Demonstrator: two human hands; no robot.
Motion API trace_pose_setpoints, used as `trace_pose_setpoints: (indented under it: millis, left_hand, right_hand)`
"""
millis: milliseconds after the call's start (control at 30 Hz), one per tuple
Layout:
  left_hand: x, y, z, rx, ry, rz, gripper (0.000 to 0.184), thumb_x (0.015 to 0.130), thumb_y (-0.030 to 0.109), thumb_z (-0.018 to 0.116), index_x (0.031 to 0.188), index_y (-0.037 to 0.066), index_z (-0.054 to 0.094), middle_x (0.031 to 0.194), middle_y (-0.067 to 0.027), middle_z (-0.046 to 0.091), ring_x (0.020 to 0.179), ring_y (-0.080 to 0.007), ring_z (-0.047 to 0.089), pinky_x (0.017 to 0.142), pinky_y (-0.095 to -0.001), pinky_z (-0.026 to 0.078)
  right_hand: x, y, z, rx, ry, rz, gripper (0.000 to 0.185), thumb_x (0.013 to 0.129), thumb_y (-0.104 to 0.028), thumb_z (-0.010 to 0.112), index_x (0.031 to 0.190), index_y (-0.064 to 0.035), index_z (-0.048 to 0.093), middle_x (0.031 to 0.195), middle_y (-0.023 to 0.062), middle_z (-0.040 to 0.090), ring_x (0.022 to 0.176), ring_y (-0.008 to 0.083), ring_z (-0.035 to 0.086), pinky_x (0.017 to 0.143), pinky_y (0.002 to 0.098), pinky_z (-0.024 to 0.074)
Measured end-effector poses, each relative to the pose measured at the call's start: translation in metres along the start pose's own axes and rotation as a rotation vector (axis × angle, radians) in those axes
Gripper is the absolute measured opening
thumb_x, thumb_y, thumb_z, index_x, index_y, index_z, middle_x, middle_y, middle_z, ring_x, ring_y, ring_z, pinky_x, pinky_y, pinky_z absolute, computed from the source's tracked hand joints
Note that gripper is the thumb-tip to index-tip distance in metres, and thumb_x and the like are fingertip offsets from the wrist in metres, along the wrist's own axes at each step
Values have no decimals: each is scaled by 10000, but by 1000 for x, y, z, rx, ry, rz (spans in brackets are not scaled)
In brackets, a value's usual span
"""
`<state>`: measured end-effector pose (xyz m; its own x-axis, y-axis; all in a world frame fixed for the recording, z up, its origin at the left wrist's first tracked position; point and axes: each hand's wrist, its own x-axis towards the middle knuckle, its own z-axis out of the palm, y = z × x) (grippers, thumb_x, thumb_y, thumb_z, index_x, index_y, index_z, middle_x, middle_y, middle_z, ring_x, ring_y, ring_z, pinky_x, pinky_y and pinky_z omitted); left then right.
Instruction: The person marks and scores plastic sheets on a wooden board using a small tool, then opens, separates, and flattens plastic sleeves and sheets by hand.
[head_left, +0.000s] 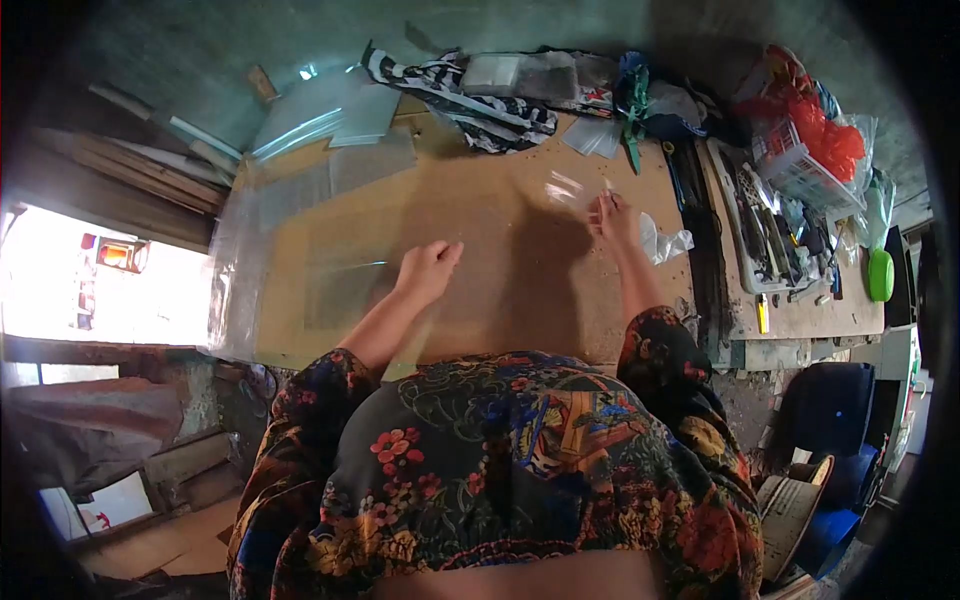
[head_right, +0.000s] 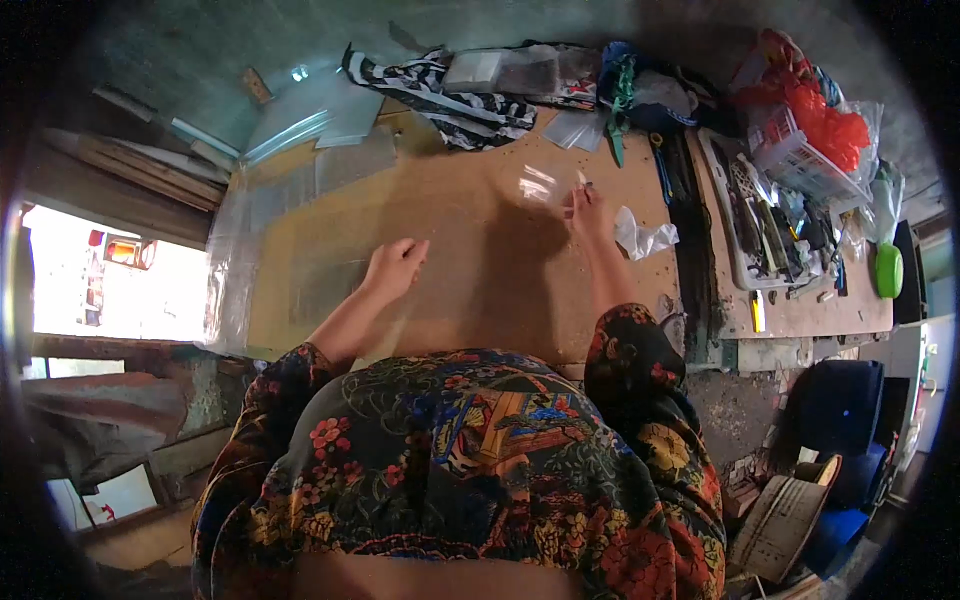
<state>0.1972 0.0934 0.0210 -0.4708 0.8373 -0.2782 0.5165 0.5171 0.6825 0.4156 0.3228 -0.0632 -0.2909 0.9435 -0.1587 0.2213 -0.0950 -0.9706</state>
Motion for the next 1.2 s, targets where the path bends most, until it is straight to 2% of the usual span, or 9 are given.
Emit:
trace_pose_setpoints:
  millis: [133,233,467,533,633,700,800,1033,1200]
  left_hand:
    - [35,-37,10,54,145,77,220,818,226,480,833,38,595,735,-154,618,712,-286,612,637,-376,462]
    - [42,-37,0,184,214,81,259,776,157,480,1007,59,544,877,-167,617,845,-320,589,740,-379,460]
    - [56,-46,-9,387,441,-21,464,779,176,485,1223,83,386,1224,-192,435,1090,-330,456,863,-385,401]
    - [45,-28,-6,793,610,-5,561,771,226,527,1276,91,325,1279,-188,355,1151,-323,386,903,-382,368]
    - [53,-16,3,339,435,441,578,768,289,570,1264,83,356,1177,-173,454,1082,-289,465,873,-358,393]
    - [45,14,8,-359,-99,242,535,789,327,583,1222,66,409,1039,-113,545,992,-218,525,829,-329,419]
    - [30,46,17,-913,-344,16,396,844,308,537,1127,36,485,907,-65,591,858,-144,571,743,-276,451]
    - [25,24,6,-719,-387,69,195,889,200,487,905,29,577,797,-36,601,720,-141,600,654,-237,469]
    - [36,-23,-25,-274,-111,85,243,813,241,575,878,10,606,779,-62,627,676,-125,604,629,-252,478]
  right_hand:
    - [-10,0,-9,-914,283,-394,202,872,-211,471,962,-72,586,811,168,600,693,310,585,630,382,467]
    - [-24,-16,-8,-819,381,-387,235,858,-235,476,1032,-111,573,949,194,573,843,337,561,697,420,444]
    - [-35,-37,-12,-522,353,-496,182,829,-120,509,993,-76,576,824,169,601,744,296,593,657,367,453]
    - [-38,-45,-12,-305,179,-228,173,835,-157,546,962,-45,583,781,93,612,667,179,592,609,304,453]
    - [-61,-80,-5,-2,74,-5,129,839,-117,547,860,3,588,698,63,591,624,129,559,566,263,439]
    - [-74,-87,4,67,45,6,144,851,-124,537,857,10,588,691,43,579,616,109,537,562,250,433]
    - [-89,-85,16,140,-22,-7,180,862,-151,531,870,19,589,684,18,566,603,93,520,559,229,426]
    - [-111,-66,36,168,-13,-17,198,874,-169,512,875,7,602,683,21,571,603,90,526,566,216,424]
    - [-112,-41,56,-106,27,51,187,845,-184,537,889,-16,610,650,30,577,587,127,536,568,249,435]
